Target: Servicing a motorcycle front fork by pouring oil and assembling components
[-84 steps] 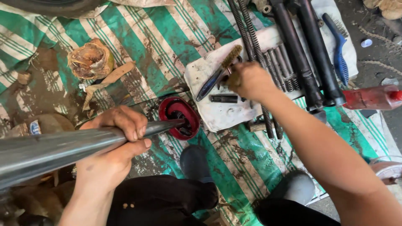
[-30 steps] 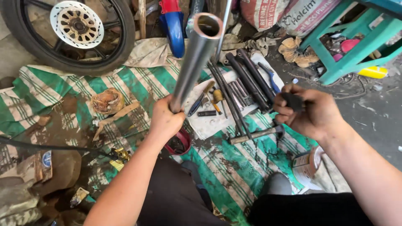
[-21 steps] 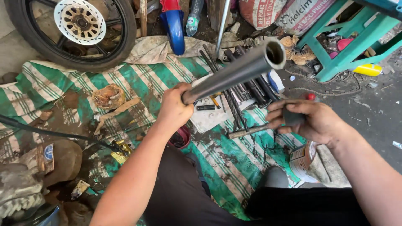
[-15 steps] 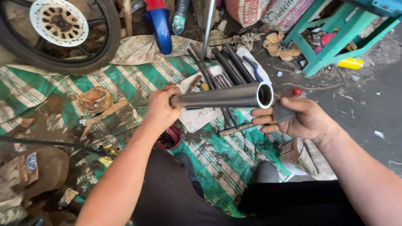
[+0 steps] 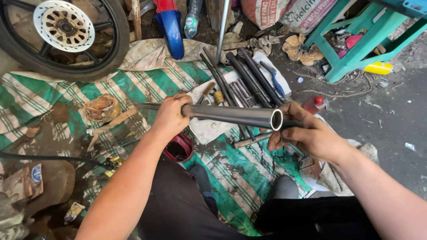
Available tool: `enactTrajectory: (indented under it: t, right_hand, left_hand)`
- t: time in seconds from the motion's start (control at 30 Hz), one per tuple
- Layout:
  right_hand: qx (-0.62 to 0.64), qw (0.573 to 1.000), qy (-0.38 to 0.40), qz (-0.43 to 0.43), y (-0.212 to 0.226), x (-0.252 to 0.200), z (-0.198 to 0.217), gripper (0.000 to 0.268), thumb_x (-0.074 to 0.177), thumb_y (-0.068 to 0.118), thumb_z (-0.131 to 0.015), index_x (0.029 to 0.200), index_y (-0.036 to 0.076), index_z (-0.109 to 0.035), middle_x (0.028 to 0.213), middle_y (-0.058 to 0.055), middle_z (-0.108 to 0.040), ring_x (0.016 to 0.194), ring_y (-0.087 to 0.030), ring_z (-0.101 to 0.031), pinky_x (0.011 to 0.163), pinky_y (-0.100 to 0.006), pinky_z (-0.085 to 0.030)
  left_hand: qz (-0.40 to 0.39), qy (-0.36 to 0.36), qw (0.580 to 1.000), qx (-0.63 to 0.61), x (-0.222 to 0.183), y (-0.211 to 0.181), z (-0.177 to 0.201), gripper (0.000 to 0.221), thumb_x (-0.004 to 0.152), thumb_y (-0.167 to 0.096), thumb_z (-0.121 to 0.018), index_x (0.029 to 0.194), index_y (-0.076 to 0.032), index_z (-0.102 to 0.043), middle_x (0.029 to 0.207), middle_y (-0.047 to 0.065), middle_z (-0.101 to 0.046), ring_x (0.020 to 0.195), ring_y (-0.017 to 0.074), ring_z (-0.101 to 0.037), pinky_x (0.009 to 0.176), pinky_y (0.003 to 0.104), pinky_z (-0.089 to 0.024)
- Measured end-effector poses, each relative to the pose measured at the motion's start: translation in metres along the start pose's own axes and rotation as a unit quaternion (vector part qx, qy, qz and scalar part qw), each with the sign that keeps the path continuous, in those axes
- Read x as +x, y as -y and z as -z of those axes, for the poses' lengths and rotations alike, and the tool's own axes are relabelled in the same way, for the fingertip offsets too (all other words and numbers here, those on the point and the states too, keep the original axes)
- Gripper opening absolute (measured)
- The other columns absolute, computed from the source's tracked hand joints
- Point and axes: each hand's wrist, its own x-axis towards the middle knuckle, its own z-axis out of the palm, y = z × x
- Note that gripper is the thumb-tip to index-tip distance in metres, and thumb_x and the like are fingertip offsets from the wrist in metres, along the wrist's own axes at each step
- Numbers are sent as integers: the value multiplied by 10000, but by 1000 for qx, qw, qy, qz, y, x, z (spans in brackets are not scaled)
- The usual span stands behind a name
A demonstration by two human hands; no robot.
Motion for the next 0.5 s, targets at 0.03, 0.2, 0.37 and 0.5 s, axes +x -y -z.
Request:
enactTrajectory:
  t: [0.03,0.2,0.37,0.5]
  right_hand:
    - [20,1000,8,14,-6,-4,4,422,930,-41,-621,1332,-85,-501,1002,-326,-738,818,-502,-869,680,-506,-754]
    - [97,994,40,8,31,-14,-37,499,999,217,-644,1340,-130,-532,897,-347,-734,672,-368,-814,592,-426,-693]
    - [177,975,117,-70,3,-4,-40,960,1077,706,-517,1474,-165,-580,1058,-422,-752,644,-305,-770,602,-424,-659]
    - [203,956,175,-123,-16,1,-41,707,1017,467,-617,1338,-160,-661,1076,-423,-769,657,-272,-750,594,-384,-621]
  left_hand:
    - [-1,6,1000,17,1,-5,1,145,847,-24,-715,945,-126,-747,912,124,-747,963,443,-760,925,535,-578]
    - [-12,19,997,70,6,-20,13,111,860,-63,-741,918,-156,-720,891,86,-720,992,375,-754,966,488,-555]
    - [-58,2,986,158,3,-10,1,281,733,-92,-819,960,-232,-732,929,-16,-722,1062,244,-743,981,427,-507]
    - [-122,-32,960,249,9,-20,18,344,669,-208,-887,971,-276,-737,977,-52,-728,1095,208,-702,997,442,-453]
